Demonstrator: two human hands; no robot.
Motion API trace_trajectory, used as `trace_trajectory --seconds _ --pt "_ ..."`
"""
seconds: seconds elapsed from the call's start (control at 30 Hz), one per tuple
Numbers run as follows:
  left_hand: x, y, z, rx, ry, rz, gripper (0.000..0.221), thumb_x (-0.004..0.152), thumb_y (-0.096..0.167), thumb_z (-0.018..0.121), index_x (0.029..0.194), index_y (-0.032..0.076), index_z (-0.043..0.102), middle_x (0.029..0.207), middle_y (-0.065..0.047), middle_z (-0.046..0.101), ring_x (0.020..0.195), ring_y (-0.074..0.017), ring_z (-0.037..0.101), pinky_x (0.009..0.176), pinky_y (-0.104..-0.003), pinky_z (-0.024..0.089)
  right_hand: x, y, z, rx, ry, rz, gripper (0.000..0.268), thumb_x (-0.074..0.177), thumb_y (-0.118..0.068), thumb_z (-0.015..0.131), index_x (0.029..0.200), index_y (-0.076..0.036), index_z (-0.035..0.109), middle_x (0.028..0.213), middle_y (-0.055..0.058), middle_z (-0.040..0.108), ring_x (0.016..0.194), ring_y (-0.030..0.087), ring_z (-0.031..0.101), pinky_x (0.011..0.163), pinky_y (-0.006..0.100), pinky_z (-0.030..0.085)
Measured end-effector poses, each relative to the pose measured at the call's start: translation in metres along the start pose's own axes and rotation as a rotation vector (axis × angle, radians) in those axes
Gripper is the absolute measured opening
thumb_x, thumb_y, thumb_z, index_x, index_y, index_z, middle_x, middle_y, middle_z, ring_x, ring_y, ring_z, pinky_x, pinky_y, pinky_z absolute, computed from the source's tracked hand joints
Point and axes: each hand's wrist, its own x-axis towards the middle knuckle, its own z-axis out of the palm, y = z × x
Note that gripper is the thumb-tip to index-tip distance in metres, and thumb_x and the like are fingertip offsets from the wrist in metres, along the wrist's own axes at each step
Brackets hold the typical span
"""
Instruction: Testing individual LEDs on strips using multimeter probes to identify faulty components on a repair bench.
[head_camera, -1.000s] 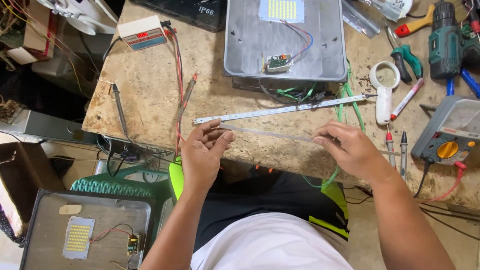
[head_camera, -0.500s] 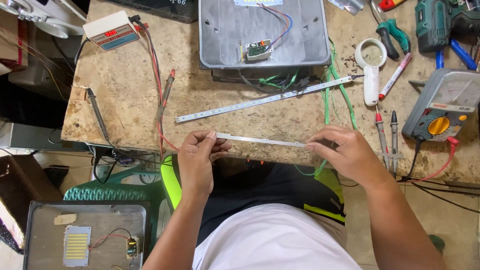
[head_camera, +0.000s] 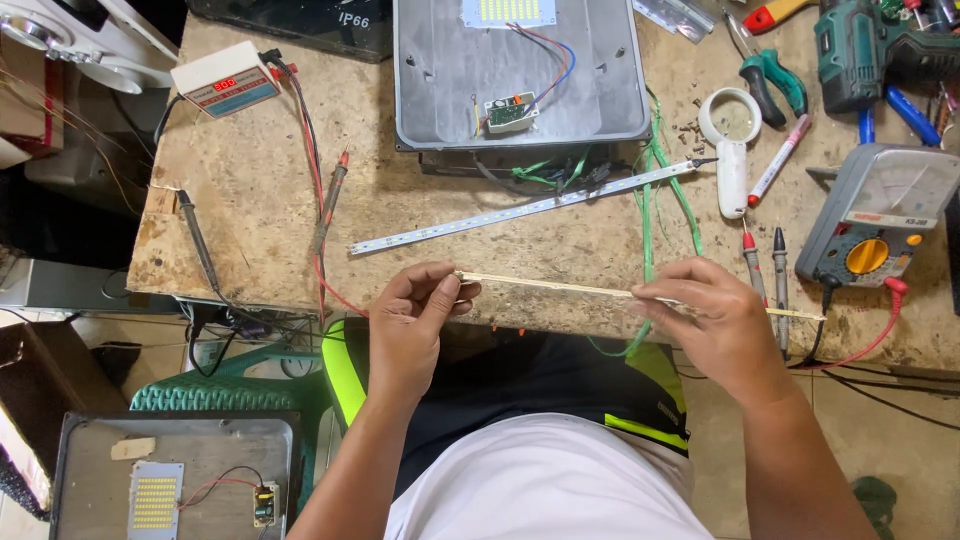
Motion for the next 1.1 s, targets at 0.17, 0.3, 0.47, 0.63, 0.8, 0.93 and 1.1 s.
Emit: trace_trajectory --seconds 0.17,0.3,0.47,0.63,0.8,0.93,1.1 --pt "0.001 -0.01 -0.003 -0.024 -0.062 -0.001 0.018 0.098 0.005 0.069 0.112 -0.004 0.065 0.103 -0.024 0.077 0.089 -0.0292 0.08 0.077 -0.035 0.067 -0.002 0.002 0.0 0.006 0.074 -0.052 0.01 0.085 -0.007 0.083 0.092 -0.014 0.083 0.086 0.007 0.073 0.073 0.021 0.07 0.071 0.031 0.056" --pt "0.0 -0.009 -0.003 -0.016 -0.082 0.002 0.019 0.097 0.004 0.069 0.114 -0.004 0.064 0.108 -0.025 0.077 0.092 -0.029 0.08 0.079 -0.034 0.067 -0.002 0.003 0.002 0.01 0.11 -0.076 0.012 0.083 -0.004 0.085 0.091 -0.013 0.083 0.085 0.009 0.073 0.073 0.022 0.071 0.071 0.033 0.056" --pt "-0.001 -0.003 0.0 -0.052 -0.108 -0.082 0.029 0.097 0.007 0.068 0.124 -0.002 0.062 0.114 -0.026 0.076 0.097 -0.031 0.079 0.08 -0.033 0.067 -0.003 0.005 0.006 -0.023 0.142 -0.105 0.012 0.084 -0.004 0.085 0.09 -0.014 0.083 0.086 0.008 0.073 0.075 0.025 0.071 0.073 0.034 0.055" --pt "0.001 -0.006 0.006 -0.175 -0.175 -0.253 0.043 0.102 0.021 0.06 0.137 -0.004 0.059 0.121 -0.029 0.074 0.106 -0.0329 0.076 0.082 -0.032 0.066 -0.004 0.005 0.012 -0.011 0.161 -0.111 0.01 0.084 -0.002 0.084 0.088 -0.011 0.082 0.082 0.01 0.072 0.072 0.026 0.069 0.072 0.036 0.054" --pt "-0.001 -0.009 0.012 -0.597 -0.396 -0.554 0.067 0.106 0.048 0.04 0.147 -0.004 0.053 0.14 -0.03 0.063 0.128 -0.0363 0.063 0.099 -0.041 0.059 -0.01 0.006 0.019 0.004 0.191 -0.095 0.013 0.08 -0.003 0.086 0.086 -0.014 0.082 0.083 0.006 0.072 0.072 0.025 0.069 0.072 0.034 0.055" --pt "-0.002 -0.012 0.018 -0.798 -0.549 -0.651 0.091 0.099 0.065 0.036 0.151 -0.01 0.044 0.149 -0.038 0.049 0.142 -0.046 0.046 0.117 -0.052 0.04 -0.015 0.007 0.018 -0.004 0.202 -0.093 0.01 0.081 -0.009 0.087 0.087 -0.016 0.082 0.083 0.006 0.074 0.075 0.027 0.072 0.073 0.036 0.057" --pt "0.001 -0.015 0.017 -0.957 -0.653 -0.702 0.085 0.105 0.057 0.041 0.148 -0.016 0.039 0.155 -0.041 0.035 0.149 -0.0494 0.034 0.123 -0.054 0.033 -0.018 0.008 0.012 0.065 0.101 -0.084 0.026 0.079 -0.002 0.084 0.105 -0.008 0.08 0.094 0.006 0.07 0.085 0.018 0.069 0.075 0.028 0.062"
